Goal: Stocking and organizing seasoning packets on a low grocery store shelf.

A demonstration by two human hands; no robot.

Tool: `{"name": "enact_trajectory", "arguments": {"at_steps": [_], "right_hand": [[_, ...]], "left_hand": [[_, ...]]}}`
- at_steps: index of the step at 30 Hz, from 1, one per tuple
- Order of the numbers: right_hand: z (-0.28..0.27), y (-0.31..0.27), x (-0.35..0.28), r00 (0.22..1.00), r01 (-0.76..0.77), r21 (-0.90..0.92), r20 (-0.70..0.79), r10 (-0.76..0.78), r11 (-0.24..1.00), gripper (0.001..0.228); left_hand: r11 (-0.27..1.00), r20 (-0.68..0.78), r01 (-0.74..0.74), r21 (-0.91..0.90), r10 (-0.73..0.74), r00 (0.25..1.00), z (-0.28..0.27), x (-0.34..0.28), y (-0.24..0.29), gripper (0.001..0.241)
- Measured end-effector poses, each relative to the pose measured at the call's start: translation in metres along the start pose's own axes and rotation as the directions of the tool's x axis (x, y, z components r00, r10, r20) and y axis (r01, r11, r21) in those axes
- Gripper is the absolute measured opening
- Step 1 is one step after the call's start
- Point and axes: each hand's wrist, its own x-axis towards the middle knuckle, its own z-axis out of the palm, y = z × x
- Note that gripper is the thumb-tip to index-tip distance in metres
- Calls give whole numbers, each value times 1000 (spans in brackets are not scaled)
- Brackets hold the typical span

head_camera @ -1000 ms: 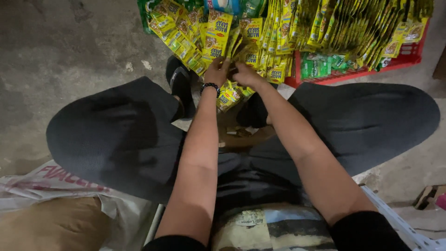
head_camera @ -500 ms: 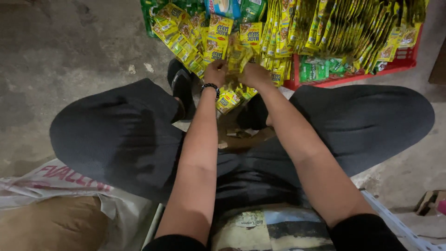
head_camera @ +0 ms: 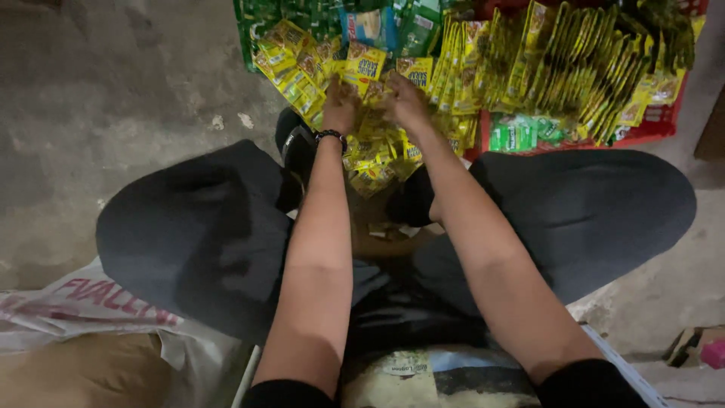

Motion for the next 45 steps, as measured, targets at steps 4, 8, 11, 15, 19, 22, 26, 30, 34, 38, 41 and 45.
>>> {"name": "enact_trajectory", "arguments": {"at_steps": [4,8,11,15,19,22,26,30,34,38,41,45], "right_hand": [[8,26,23,994,90,101,55,-96,991,61],[4,54,47,990,130,224,16,-137,966,49],[-3,62,61,992,123,205,-50,-116,971,40],[-16,81,74,917,394,168,-133,-375,904,30],[-11,-51,-28,998,26,236,-64,-11,971,39],[-19,-85,-60,997,25,159,-78,-13,987,39],[-30,-95,-69,991,63,-60,-115,-69,996,58],[-34,-129,-91,996,10,427,73,-46,904,66],[-44,-172,-145,948,-81,527,303,-98,846,74],[-72,-154,-118,884,22,534,384,-266,845,56],[-78,-162,-129,884,39,542,373,-282,839,45],[-89,-177,-150,818,158,525,405,-408,837,32]], "left_hand": [[998,7,7,-60,-6,1000,2,-11,45,71],[994,-202,-96,-48,84,976,-3,-28,77,38],[980,-280,-156,121,184,942,-16,-43,117,24],[980,-263,-130,-148,88,961,-13,-27,107,28],[966,-147,57,-251,-96,984,-41,-51,183,27],[991,-131,-94,-90,82,988,-41,-35,166,24],[919,-54,-300,-255,296,954,-46,-44,190,23],[825,32,-397,-401,446,895,-60,-86,236,22],[867,196,-128,-482,249,949,-86,-197,320,23],[850,200,-395,-349,480,854,-65,-270,301,26],[799,221,-520,-303,589,777,-65,-321,298,20],[831,335,-552,-65,540,772,-68,-349,294,32]]}}
